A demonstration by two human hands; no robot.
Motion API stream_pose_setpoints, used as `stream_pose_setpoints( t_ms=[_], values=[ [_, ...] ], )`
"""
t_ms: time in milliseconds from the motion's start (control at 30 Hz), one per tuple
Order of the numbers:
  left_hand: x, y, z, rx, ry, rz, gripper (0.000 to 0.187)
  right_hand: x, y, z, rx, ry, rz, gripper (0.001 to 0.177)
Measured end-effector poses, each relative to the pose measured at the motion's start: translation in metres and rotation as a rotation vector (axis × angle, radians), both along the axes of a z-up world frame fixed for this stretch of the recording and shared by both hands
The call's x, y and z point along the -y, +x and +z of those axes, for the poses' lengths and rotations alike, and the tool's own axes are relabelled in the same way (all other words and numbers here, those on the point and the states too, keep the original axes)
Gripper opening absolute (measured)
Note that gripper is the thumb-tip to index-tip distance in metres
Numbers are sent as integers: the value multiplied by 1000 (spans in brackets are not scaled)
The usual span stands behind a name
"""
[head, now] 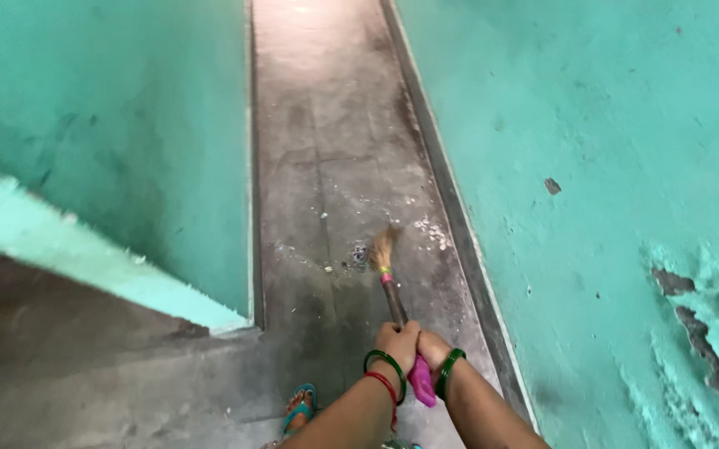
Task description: The person sweeps the floor of a narrow hallway using a broom, gathering small pieces of debris.
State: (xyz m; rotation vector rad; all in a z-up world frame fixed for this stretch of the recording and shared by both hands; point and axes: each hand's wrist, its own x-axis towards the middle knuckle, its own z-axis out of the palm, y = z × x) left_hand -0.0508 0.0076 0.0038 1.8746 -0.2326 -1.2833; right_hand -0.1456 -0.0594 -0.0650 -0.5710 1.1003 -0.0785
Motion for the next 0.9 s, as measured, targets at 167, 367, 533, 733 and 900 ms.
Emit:
stream_pose_setpoints(
  t_ms=[167,367,533,733,900],
  values=[
    [-20,-48,35,117,-6,126,56,-11,-33,38,127,-75,34,27],
    [-51,-75,-3,-69,-210,95,50,-60,-54,76,-42,-109,-19,25],
    [-93,-77,-30,-99,-116,-2,42,-102,-61,57,-65,83,-47,30],
    [-123,-44,-51,-26,-147,291,42,-125,-15,41,-36,114,162,29],
    [-148,-48,-12,103,-136,316,47,-127,-19,34,85,-108,218,27]
  ],
)
